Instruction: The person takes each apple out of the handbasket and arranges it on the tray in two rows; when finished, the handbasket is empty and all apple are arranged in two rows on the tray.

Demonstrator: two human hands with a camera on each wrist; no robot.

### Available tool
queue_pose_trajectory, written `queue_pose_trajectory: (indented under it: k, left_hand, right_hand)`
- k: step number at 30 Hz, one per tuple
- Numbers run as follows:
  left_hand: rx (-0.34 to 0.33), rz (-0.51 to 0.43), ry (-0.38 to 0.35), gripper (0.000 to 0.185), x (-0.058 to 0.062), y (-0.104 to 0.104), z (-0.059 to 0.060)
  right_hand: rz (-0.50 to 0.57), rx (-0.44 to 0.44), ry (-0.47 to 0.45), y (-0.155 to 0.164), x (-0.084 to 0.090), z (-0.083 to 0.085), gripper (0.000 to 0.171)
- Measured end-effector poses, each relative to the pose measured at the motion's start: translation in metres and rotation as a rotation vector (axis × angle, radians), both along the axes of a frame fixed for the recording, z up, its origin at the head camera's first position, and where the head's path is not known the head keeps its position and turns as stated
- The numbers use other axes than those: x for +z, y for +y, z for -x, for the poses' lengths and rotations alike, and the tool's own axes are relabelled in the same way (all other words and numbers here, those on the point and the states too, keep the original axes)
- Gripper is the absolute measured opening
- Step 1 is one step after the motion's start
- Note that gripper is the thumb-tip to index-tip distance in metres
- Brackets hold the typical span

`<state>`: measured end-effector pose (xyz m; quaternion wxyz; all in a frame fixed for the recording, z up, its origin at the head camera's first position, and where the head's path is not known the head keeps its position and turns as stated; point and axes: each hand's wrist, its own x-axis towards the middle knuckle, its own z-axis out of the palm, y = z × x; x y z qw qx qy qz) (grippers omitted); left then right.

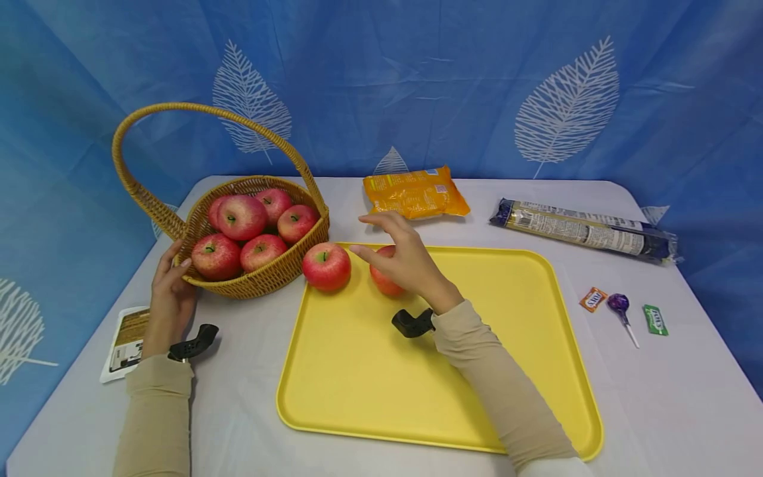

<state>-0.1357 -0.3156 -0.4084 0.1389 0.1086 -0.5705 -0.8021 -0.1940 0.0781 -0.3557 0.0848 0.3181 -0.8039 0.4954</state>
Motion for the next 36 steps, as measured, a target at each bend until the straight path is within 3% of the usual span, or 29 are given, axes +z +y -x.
queue_pose_trajectory:
  k: [10, 17, 29, 36]
  left_hand:
    - [0.005, 0.004, 0.001, 0.050, 0.001, 0.002, 0.000]
    - [0.002, 0.012, 0.021, 0.049, 0.002, 0.003, -0.002]
    - [0.022, 0.021, 0.003, 0.052, 0.002, 0.001, -0.001]
    - [0.030, 0.010, 0.009, 0.051, 0.000, 0.000, 0.000]
  right_hand:
    - [-0.038, 0.120, 0.017, -0.047, 0.006, -0.008, 0.046]
    - [-0.069, 0.162, 0.095, -0.087, 0.007, -0.011, 0.051]
    - [-0.295, 0.265, 0.014, -0.139, 0.017, -0.009, 0.074]
    - [-0.377, 0.200, 0.091, -0.161, 0.021, 0.009, 0.074]
